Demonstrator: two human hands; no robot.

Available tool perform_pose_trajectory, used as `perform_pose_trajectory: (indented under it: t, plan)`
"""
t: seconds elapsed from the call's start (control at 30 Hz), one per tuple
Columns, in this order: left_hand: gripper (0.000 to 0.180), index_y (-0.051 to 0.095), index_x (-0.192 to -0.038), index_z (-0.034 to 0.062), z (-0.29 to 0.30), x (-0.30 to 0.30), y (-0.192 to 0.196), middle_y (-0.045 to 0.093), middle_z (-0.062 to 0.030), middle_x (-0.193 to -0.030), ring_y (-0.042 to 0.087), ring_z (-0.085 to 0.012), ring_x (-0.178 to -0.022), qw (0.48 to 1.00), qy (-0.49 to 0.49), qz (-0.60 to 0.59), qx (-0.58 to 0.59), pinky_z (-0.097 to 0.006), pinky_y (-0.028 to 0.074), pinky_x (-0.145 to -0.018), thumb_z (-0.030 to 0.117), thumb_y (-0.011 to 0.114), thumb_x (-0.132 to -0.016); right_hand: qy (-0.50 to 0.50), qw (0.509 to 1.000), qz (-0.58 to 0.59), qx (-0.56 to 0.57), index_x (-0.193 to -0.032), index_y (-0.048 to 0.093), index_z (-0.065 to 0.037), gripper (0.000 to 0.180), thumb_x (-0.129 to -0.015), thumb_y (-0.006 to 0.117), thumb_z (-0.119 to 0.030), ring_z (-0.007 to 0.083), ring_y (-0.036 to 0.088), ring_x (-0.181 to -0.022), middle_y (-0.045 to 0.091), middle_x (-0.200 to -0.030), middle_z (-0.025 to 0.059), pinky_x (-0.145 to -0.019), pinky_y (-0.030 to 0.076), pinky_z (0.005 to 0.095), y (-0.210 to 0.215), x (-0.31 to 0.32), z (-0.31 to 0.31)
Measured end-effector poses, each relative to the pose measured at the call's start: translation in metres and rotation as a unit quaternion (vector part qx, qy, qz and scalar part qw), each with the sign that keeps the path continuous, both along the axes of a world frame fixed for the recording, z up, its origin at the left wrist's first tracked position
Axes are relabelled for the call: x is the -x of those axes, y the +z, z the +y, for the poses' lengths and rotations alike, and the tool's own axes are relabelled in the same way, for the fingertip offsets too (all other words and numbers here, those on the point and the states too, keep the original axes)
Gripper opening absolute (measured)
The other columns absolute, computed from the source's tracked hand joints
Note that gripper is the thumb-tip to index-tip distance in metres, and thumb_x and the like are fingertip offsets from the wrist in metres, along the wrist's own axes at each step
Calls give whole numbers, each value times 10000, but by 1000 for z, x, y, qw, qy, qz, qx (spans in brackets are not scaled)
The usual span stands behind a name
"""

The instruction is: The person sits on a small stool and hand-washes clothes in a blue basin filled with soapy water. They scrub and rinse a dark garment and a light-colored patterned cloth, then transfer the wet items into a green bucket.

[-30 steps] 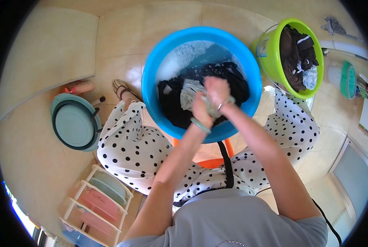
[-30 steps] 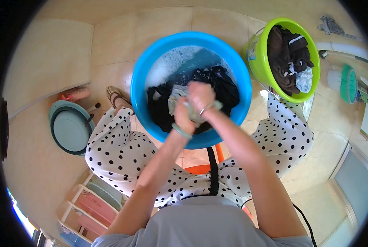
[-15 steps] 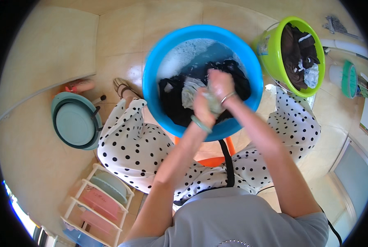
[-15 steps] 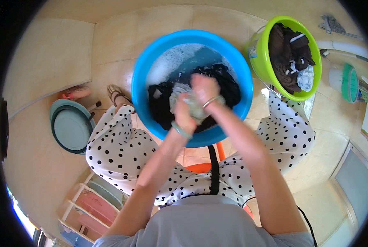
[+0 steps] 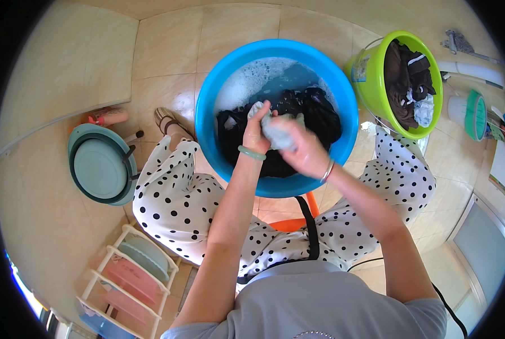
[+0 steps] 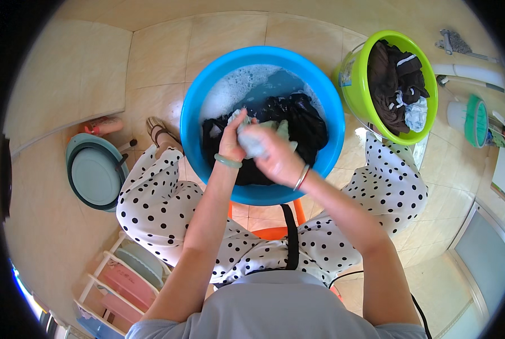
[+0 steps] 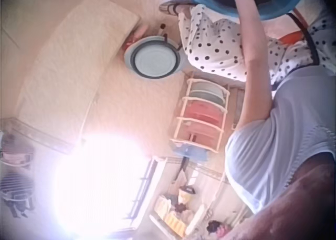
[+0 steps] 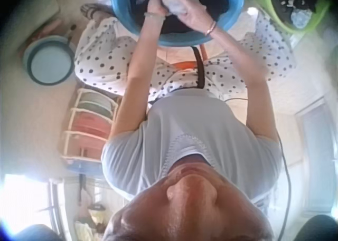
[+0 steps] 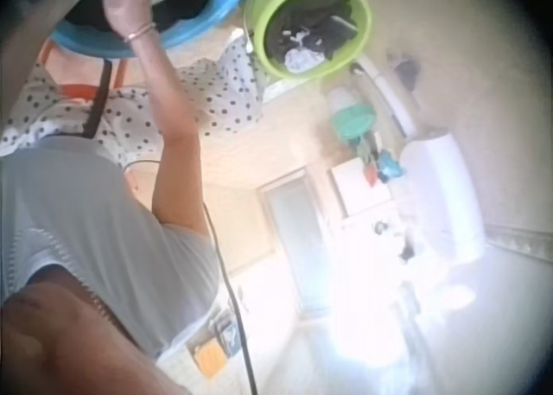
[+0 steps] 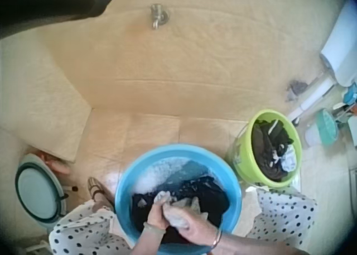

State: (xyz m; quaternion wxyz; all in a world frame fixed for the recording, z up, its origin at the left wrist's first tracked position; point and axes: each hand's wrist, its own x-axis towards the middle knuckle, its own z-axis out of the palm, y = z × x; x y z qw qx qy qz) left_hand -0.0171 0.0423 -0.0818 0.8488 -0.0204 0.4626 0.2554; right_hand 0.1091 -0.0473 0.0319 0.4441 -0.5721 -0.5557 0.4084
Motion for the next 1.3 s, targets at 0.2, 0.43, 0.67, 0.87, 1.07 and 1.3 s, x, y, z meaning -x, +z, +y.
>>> perform_pose_trajectory:
  t: [0.2, 0.43, 0.67, 0.87, 1.07, 1.3]
  plan:
    - [169, 510, -911, 177, -8, -29, 52, 507, -32, -829, 478, -139, -644, 977, -91, -189, -50, -268, 430, -596, 338, 527, -960, 32, 979, -204, -3, -998, 605, -110, 271, -753, 699, -178, 267, 596, -806, 502, -875, 105, -636, 509, 380, 17, 50, -11]
    - [290, 586, -1042, 70, -55, -50, 54, 635, -47, -1029, 602, -188, -950, 994, 75, 80, 11, -327, 477, -834, 305, 445, -944, -126, 939, -300, 108, -699, 593, -67, 332, -918, 495, -296, 377, 599, -600, 605, -678, 164, -544, 494, 475, -71, -24, 48]
    - [259, 482, -726, 197, -30, -22, 54, 444, 41, -562, 471, -138, -512, 996, 49, 42, 56, -315, 391, -470, 340, 462, -941, -63, 962, -261, 42, -788, 543, -39, 280, -906, 533, -293, 329, 606, -614, 555, -932, 131, -497, 495, 416, -9, 55, 6]
    - [241, 506, -730, 157, -55, -55, 62, 499, 36, -665, 511, -126, -655, 985, 101, 128, 58, -299, 429, -625, 298, 485, -924, -68, 926, -311, 201, -832, 594, -68, 225, -903, 457, -231, 371, 637, -685, 646, -757, 162, -578, 509, 492, -90, -16, 39]
    - [185, 531, -753, 133, -42, -38, 17, 511, 26, -731, 520, -136, -707, 988, 37, 148, 6, -311, 434, -650, 256, 523, -890, -130, 941, -272, 157, -895, 464, -58, 207, -938, 450, -260, 412, 599, -615, 620, -784, 186, -532, 494, 498, -86, -2, 41]
    - [268, 496, -694, 154, -33, -19, 30, 507, 15, -687, 510, -145, -633, 992, 112, 48, 33, -307, 422, -575, 337, 490, -889, -66, 957, -269, 82, -900, 588, -52, 214, -876, 528, -257, 375, 612, -647, 620, -797, 163, -613, 507, 471, -59, 38, 32]
